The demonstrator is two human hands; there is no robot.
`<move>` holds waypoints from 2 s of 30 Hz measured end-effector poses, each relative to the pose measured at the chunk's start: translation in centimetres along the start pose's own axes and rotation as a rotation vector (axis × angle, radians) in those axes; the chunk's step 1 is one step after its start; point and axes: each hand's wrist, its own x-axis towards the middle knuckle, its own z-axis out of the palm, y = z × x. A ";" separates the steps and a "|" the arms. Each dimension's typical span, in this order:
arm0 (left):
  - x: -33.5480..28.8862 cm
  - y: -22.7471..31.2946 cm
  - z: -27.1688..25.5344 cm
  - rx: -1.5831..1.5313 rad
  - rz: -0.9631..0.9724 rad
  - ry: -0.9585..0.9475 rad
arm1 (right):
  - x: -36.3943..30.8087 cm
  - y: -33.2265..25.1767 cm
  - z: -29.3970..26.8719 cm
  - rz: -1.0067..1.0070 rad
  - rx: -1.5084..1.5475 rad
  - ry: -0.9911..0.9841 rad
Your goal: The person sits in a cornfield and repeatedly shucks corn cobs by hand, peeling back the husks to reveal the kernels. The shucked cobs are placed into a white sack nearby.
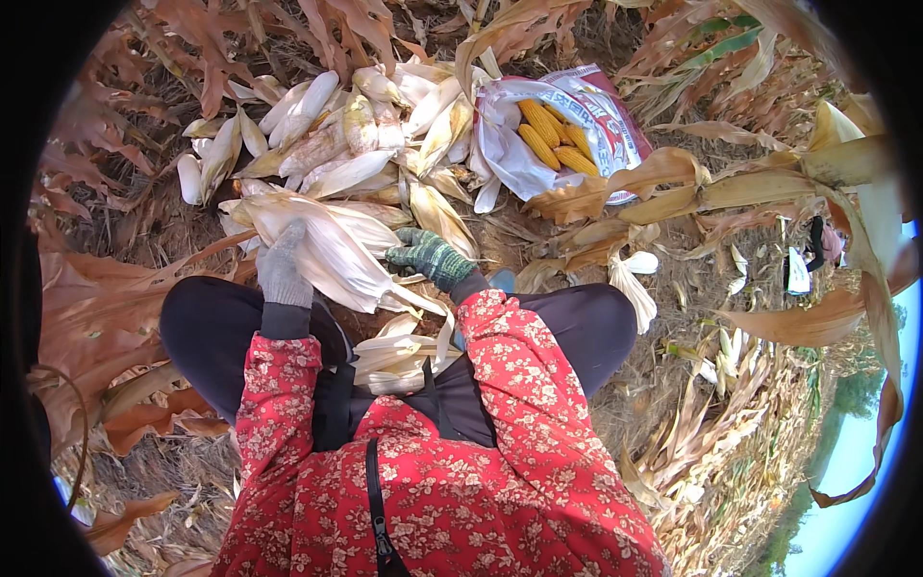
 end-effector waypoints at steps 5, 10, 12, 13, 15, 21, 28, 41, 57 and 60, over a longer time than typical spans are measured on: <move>0.0 -0.2 0.0 -0.002 0.037 0.015 | 0.6 0.3 -0.1 0.113 -0.002 0.104; 0.1 -0.1 -0.2 0.038 0.022 0.092 | 0.2 -0.2 1.8 0.125 0.121 0.225; 0.4 -0.5 -0.7 0.002 0.064 0.082 | 1.0 0.5 1.2 0.082 -0.122 0.249; 0.5 -0.6 -0.5 -0.017 0.082 0.069 | 1.5 1.3 0.4 0.058 -0.244 0.269; -0.3 -0.2 0.9 -0.031 0.060 0.103 | 2.1 4.3 -0.9 -0.378 -0.677 0.363; -0.3 -1.1 1.3 -0.013 0.028 0.107 | 3.4 7.2 0.0 -0.487 -1.223 0.742; 0.6 -1.2 -0.4 -0.046 -0.030 0.117 | 1.8 0.4 4.3 -0.054 1.071 0.673; 0.8 0.3 -0.3 0.078 0.002 0.103 | 0.7 1.6 1.7 -0.079 1.345 0.205; 0.0 5.3 -0.1 0.066 0.283 -0.014 | -1.5 6.8 -0.4 0.209 -0.808 0.251; -0.2 4.1 0.5 0.167 0.167 -0.104 | -1.0 6.4 -1.5 0.131 -0.833 0.368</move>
